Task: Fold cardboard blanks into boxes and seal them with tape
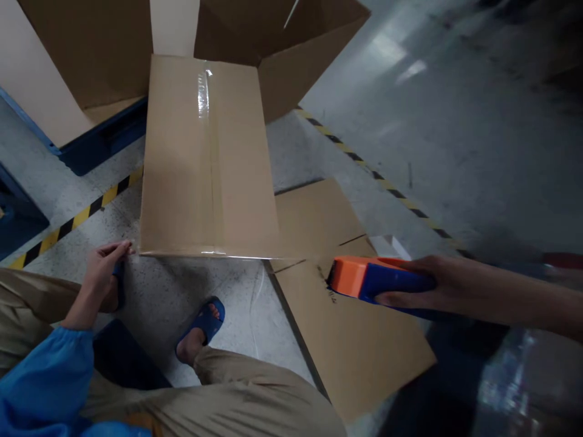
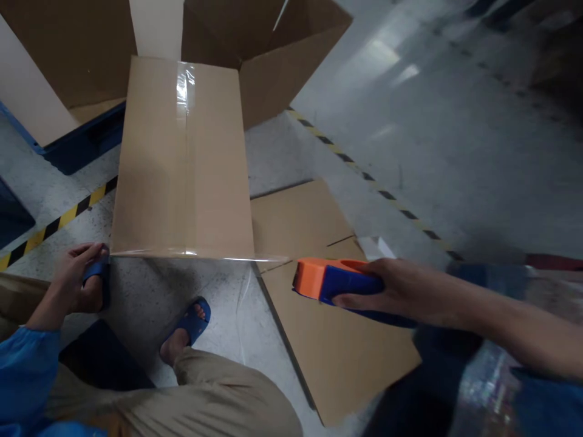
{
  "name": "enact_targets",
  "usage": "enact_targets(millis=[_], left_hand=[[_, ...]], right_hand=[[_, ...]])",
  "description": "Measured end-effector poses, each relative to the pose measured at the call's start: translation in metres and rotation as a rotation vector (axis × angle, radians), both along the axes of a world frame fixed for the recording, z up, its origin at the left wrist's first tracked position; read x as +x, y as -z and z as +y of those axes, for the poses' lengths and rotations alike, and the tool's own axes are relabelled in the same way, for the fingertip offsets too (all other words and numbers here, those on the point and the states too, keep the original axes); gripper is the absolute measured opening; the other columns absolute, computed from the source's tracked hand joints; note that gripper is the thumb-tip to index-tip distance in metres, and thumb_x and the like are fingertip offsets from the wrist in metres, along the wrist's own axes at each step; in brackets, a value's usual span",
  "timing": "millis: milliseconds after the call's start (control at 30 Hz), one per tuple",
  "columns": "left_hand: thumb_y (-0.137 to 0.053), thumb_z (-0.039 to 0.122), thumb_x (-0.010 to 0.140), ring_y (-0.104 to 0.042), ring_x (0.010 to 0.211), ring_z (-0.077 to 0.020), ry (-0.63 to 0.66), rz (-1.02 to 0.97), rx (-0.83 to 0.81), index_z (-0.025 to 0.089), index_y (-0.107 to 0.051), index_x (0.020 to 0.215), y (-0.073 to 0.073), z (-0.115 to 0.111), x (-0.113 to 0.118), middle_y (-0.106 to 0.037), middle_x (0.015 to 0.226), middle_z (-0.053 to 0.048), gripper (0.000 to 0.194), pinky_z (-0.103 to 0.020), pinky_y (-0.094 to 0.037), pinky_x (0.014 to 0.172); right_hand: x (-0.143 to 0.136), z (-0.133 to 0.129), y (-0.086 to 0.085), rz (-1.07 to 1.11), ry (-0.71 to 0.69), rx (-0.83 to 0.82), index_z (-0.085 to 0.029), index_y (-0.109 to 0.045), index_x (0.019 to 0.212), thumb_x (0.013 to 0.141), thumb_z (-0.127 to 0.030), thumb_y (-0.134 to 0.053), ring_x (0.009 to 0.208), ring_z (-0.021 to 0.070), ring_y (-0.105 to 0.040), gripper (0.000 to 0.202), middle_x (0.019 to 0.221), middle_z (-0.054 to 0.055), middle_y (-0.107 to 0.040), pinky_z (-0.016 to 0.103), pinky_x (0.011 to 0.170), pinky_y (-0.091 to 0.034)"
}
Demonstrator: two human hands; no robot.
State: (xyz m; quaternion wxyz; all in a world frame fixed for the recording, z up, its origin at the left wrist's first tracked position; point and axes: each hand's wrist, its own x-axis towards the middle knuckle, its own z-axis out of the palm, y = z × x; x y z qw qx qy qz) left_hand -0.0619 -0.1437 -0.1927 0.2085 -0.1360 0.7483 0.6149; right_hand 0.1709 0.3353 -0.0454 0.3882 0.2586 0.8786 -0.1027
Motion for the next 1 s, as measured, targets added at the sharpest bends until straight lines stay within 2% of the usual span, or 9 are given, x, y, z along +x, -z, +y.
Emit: enact_targets(millis=[100, 233, 333, 500, 633, 833, 933, 1000], left_hand=[[-0.081, 0.049, 0.058, -0.059, 0.064, -0.0142, 0.015, 0.007, -0.009, 0.015, -0.072, 0.073, 0.0, 0.005, 0.003, -0.068, 0.069, -0.004, 0.038, -0.023, -0.049, 0.061], [-0.077, 0.042, 0.068, -0.058, 0.062, -0.0135, 0.036, 0.037, -0.092, 0.016, -0.07, 0.07, -0.013, 0.014, 0.007, -0.066, 0.065, -0.002, 0.027, -0.022, -0.046, 0.057], [-0.074, 0.038, 0.072, -0.06, 0.065, -0.0155, 0.033, 0.076, -0.211, 0.017, -0.071, 0.075, -0.02, 0.019, 0.007, -0.066, 0.068, -0.001, 0.021, -0.023, -0.047, 0.056], [-0.071, 0.04, 0.072, -0.061, 0.069, -0.0192, 0.077, 0.117, -0.283, 0.022, -0.069, 0.075, -0.023, 0.024, 0.006, -0.068, 0.07, -0.002, 0.019, -0.028, -0.049, 0.057], [-0.072, 0.041, 0.07, -0.061, 0.07, -0.0183, 0.056, 0.089, -0.323, 0.019, -0.069, 0.075, -0.021, 0.025, 0.005, -0.067, 0.07, 0.0, 0.022, -0.025, -0.048, 0.058], [-0.07, 0.049, 0.078, -0.064, 0.077, -0.022, 0.106, 0.116, -0.299, 0.021, -0.07, 0.084, -0.01, 0.021, 0.008, -0.07, 0.078, -0.001, 0.029, -0.028, -0.05, 0.061], [-0.067, 0.051, 0.08, -0.064, 0.083, -0.0246, 0.11, 0.129, -0.337, 0.02, -0.069, 0.09, -0.008, 0.021, 0.009, -0.07, 0.084, -0.003, 0.033, -0.032, -0.051, 0.069], [-0.065, 0.05, 0.081, -0.064, 0.091, -0.0271, 0.16, 0.169, -0.383, 0.019, -0.067, 0.096, -0.007, 0.021, 0.01, -0.07, 0.091, -0.005, 0.035, -0.036, -0.052, 0.079]], right_hand=[[-0.007, 0.001, -0.002, -0.092, 0.047, -0.15, -0.023, -0.065, 0.074, 0.067, -0.073, -0.058, 0.056, 0.0229, -0.058, 0.051, 0.058, 0.004, -0.057, 0.035, 0.056, -0.041], [-0.023, -0.005, -0.009, -0.047, 0.018, -0.166, -0.021, -0.061, 0.069, 0.075, -0.074, -0.053, 0.056, 0.0199, -0.055, 0.054, 0.058, 0.004, -0.056, 0.032, 0.055, -0.037], [-0.036, -0.008, -0.007, -0.07, -0.028, -0.144, -0.02, -0.062, 0.074, 0.076, -0.075, -0.053, 0.059, 0.0198, -0.057, 0.055, 0.062, 0.004, -0.059, 0.031, 0.056, -0.038], [-0.049, -0.003, 0.013, -0.097, -0.097, 0.011, -0.018, -0.067, 0.077, 0.076, -0.076, -0.057, 0.061, 0.0193, -0.06, 0.059, 0.065, 0.005, -0.062, 0.029, 0.056, -0.038], [-0.059, -0.002, 0.03, -0.131, -0.096, 0.02, -0.015, -0.073, 0.089, 0.078, -0.074, -0.058, 0.07, 0.022, -0.065, 0.063, 0.078, 0.01, -0.069, 0.029, 0.058, -0.04], [-0.081, -0.013, 0.057, -0.112, -0.093, 0.011, -0.012, -0.075, 0.1, 0.079, -0.07, -0.061, 0.075, 0.0238, -0.067, 0.063, 0.089, 0.013, -0.073, 0.029, 0.059, -0.043], [-0.084, -0.021, 0.066, -0.063, -0.087, -0.036, -0.013, -0.075, 0.1, 0.077, -0.071, -0.061, 0.076, 0.0247, -0.068, 0.063, 0.088, 0.012, -0.073, 0.029, 0.059, -0.044], [-0.08, -0.028, 0.069, -0.047, -0.068, -0.045, -0.014, -0.075, 0.099, 0.078, -0.071, -0.06, 0.077, 0.025, -0.069, 0.063, 0.088, 0.013, -0.073, 0.029, 0.059, -0.044]])
